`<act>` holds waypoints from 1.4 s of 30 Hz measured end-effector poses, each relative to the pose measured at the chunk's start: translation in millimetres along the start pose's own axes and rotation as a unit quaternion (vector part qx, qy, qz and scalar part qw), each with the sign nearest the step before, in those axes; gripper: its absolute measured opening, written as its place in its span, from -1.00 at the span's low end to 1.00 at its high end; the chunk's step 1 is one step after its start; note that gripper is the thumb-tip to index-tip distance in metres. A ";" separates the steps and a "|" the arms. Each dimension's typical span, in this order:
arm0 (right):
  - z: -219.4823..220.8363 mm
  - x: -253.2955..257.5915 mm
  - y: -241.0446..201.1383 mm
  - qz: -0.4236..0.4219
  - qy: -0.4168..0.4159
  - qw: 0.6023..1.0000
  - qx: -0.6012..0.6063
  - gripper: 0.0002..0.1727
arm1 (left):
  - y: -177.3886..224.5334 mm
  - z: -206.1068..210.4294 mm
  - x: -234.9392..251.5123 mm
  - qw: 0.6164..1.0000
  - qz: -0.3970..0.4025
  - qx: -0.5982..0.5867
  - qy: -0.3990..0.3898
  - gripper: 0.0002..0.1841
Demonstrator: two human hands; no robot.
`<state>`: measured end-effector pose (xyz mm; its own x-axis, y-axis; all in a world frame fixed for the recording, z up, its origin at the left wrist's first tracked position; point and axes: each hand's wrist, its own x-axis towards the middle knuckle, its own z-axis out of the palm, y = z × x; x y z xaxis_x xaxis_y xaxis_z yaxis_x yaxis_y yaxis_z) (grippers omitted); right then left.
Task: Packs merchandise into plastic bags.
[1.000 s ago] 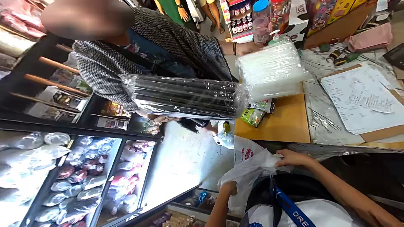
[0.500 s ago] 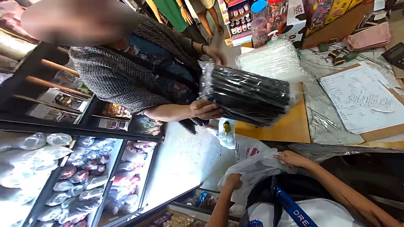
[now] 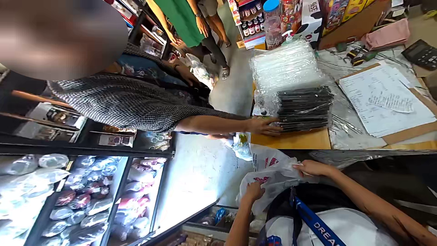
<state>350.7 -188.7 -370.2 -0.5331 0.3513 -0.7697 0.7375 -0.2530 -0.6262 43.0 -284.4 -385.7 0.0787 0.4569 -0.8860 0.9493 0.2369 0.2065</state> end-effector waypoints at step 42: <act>17.0 4.9 -203.5 -0.370 -0.127 0.886 0.248 -0.55 | -14.1 137.5 -58.0 0.800 -0.209 -0.541 0.153 -0.30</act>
<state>191.0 -150.9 -248.6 -0.9175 0.3875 -0.0899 -0.0920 -0.4265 -0.8998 66.9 -432.2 -394.3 -0.4126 0.2934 -0.8623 0.0414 0.9518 0.3040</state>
